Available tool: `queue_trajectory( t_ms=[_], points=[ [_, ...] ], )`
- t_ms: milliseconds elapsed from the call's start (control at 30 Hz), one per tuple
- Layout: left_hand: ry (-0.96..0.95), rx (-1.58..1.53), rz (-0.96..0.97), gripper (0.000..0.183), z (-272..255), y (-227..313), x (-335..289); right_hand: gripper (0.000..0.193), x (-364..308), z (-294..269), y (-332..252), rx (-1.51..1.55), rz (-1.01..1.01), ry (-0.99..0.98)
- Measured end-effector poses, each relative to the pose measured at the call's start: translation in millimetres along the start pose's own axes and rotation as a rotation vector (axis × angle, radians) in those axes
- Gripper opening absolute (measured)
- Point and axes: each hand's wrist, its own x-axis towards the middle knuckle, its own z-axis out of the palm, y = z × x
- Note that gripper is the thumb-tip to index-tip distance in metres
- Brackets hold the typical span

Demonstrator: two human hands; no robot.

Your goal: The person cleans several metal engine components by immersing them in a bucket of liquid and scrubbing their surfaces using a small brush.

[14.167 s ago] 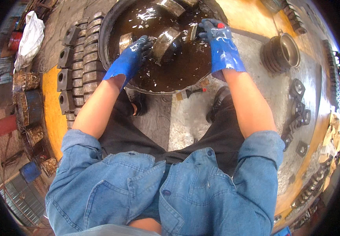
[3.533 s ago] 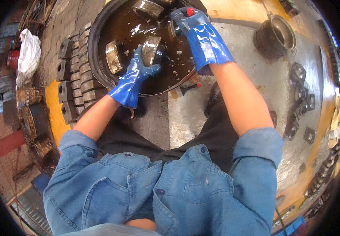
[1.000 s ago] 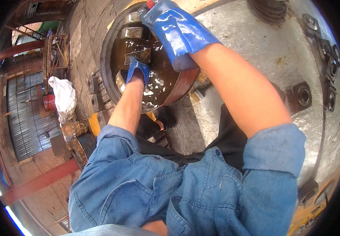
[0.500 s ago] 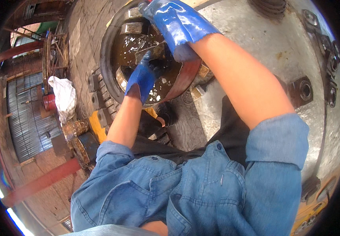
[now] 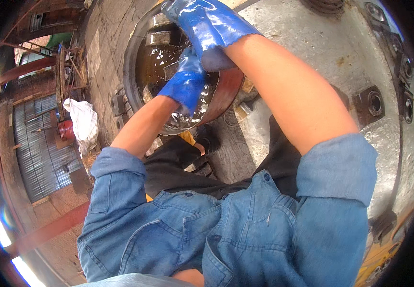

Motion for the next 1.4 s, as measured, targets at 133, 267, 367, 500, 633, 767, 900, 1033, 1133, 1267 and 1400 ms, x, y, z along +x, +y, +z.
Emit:
queue_trajectory(
  t_ms=[133, 267, 367, 500, 633, 767, 900, 1033, 1133, 1267, 1400],
  points=[
    [-0.301, -0.185, 0.040, 0.030, -26, 8, 19, 0.030, 4, -9, -8, -0.060, 0.025, 0.064],
    [-0.316, -0.521, -0.379, 0.030, 94, -1, 30, 0.028, 14, -4, -17, 0.003, 0.069, -0.081],
    [-0.267, -0.596, -0.434, 0.033, 76, 9, 45, 0.026, 21, -10, -3, -0.039, -0.004, 0.035],
    [-0.449, -0.001, 0.088, 0.032, 20, -8, 60, 0.025, 26, -20, -3, -0.021, -0.005, 0.061],
    [-0.463, 0.153, -0.078, 0.029, -11, 7, 58, 0.026, 24, -25, -9, 0.012, 0.012, 0.015],
    [-0.311, 0.066, -0.123, 0.048, -62, -19, 16, 0.028, 16, -28, -20, 0.036, 0.020, -0.023],
    [-0.018, -0.303, -0.195, 0.088, -49, -52, -34, 0.030, 1, -25, -31, 0.069, 0.045, -0.082],
    [0.137, -0.567, -0.358, 0.090, -18, -47, -72, 0.032, -13, -21, -37, 0.099, 0.097, -0.173],
    [0.160, -0.661, -0.494, 0.094, 5, -43, -101, 0.034, -27, -14, -44, 0.101, 0.155, -0.280],
    [0.220, -0.769, -0.558, 0.096, 12, -32, -123, 0.038, -47, 1, -51, 0.082, 0.188, -0.372],
    [0.302, -0.814, -0.559, 0.099, 25, -36, -129, 0.038, -12, 53, 22, 0.167, 0.168, -0.526]
  ],
)
